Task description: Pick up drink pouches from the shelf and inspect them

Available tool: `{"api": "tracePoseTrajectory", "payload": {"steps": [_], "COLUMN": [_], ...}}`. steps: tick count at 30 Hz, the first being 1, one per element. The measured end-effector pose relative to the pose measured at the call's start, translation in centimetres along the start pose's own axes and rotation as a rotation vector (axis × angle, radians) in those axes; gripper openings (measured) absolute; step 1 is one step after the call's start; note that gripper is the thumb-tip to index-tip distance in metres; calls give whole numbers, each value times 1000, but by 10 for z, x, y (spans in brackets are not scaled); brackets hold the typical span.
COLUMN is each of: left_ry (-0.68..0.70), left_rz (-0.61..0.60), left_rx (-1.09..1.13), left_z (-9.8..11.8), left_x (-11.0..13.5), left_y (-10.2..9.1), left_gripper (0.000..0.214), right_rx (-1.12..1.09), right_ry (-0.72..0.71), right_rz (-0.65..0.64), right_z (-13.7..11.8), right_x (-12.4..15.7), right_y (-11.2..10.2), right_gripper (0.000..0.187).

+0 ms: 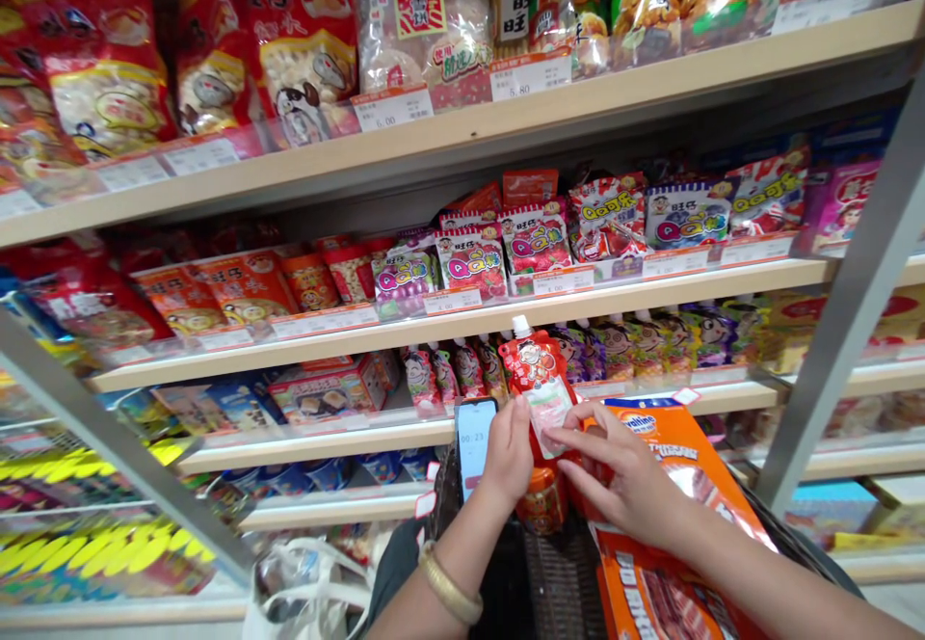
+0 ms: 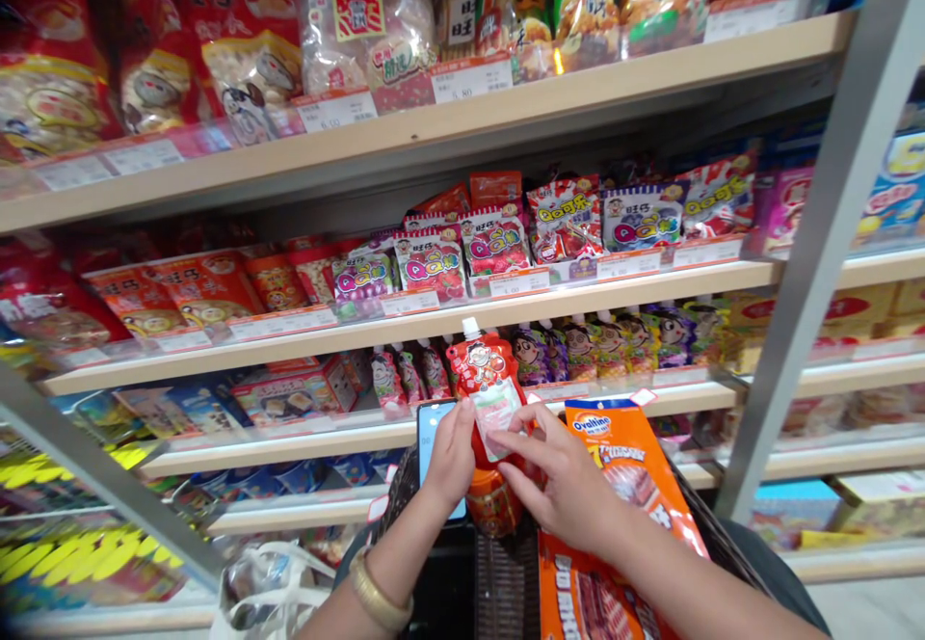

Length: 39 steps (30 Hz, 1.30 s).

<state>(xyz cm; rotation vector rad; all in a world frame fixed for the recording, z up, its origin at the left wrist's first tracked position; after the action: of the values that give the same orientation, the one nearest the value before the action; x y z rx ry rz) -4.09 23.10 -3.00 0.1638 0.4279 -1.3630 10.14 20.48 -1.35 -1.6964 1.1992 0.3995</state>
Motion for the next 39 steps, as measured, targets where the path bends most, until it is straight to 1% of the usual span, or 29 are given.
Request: {"api": "tracePoseTrajectory", "payload": {"steps": [3, 7, 10, 17, 25, 30, 34, 36, 39], "left_ry": [3, -5, -4, -3, 0, 10, 25, 26, 54], "left_rz": [-7, -5, 5, 5, 8, 8, -11, -46, -132], "left_rx": [19, 24, 20, 44, 44, 33, 47, 63, 133], "left_z": [-1, -2, 0, 6, 4, 5, 1, -3, -6], "left_x": [0, 0, -1, 0, 0, 0, -1, -1, -1], "left_y": [0, 0, 0, 1, 0, 0, 1, 2, 5], "left_gripper": [55, 54, 54, 55, 54, 56, 54, 52, 51], "right_rx": [43, 55, 52, 44, 35, 23, 35, 43, 42], "right_ry": [-43, -53, -60, -24, -30, -16, 17, 62, 135], "right_rz": [8, -5, 8, -8, -31, 9, 86, 128, 164], "right_z": [-1, -1, -3, 0, 0, 3, 7, 11, 18], "right_x": [1, 0, -1, 0, 0, 1, -1, -2, -3], "right_y": [0, 2, 0, 1, 3, 1, -6, -10, -15], "right_gripper": [41, 44, 44, 49, 54, 52, 46, 40, 36]}}
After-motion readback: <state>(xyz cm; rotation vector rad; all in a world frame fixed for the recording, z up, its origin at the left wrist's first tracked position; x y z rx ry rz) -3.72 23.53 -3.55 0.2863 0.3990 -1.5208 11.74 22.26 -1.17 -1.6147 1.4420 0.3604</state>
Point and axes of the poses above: each hand's wrist, its own x-axis away from the middle knuckle, its own y-axis out of the palm, z = x × y, the point moved 7 cm from there along -x, towards the middle knuckle, and after that the axes turned 1 degree about y, right-handed, at the moved point
